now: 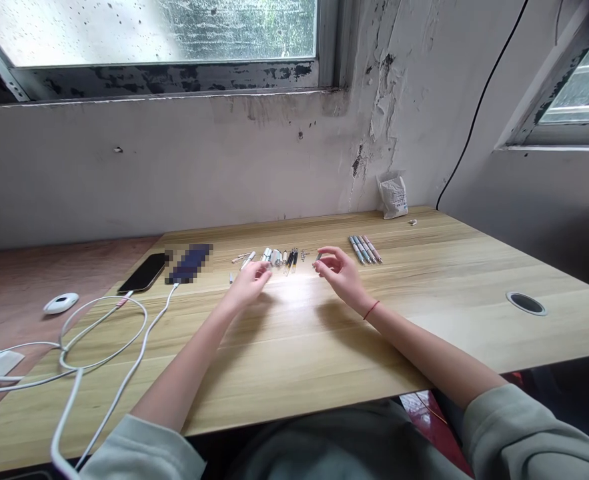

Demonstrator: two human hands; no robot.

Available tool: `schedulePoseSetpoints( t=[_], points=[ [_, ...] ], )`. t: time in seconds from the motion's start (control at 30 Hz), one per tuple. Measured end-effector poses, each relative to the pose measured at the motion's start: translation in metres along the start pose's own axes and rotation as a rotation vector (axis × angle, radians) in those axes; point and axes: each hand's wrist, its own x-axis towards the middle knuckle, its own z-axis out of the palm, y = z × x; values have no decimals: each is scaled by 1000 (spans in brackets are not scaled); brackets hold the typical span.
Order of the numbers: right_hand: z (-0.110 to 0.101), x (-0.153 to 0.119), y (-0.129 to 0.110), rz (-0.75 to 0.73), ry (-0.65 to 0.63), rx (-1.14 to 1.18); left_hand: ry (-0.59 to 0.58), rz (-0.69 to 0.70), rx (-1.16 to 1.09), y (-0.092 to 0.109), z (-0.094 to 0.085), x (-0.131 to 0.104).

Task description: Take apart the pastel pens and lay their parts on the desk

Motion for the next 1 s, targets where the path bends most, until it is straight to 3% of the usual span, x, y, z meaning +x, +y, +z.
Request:
schedulePoseSetpoints(
  t=[0.07, 0.2, 0.4, 1.0],
  points=[
    [-4, 1, -6, -92, 48, -34, -182, 51, -214, 18, 14, -8],
    [-6, -1, -15, -194, 56, -61, -324, 101, -376, 44, 36, -24],
    [-2, -7, -19, -212, -44, -116, -342, 112, -413, 50, 39, -29],
    [0, -8, -19, -168, -158, -155, -343, 83, -515, 45, 39, -27]
  ],
)
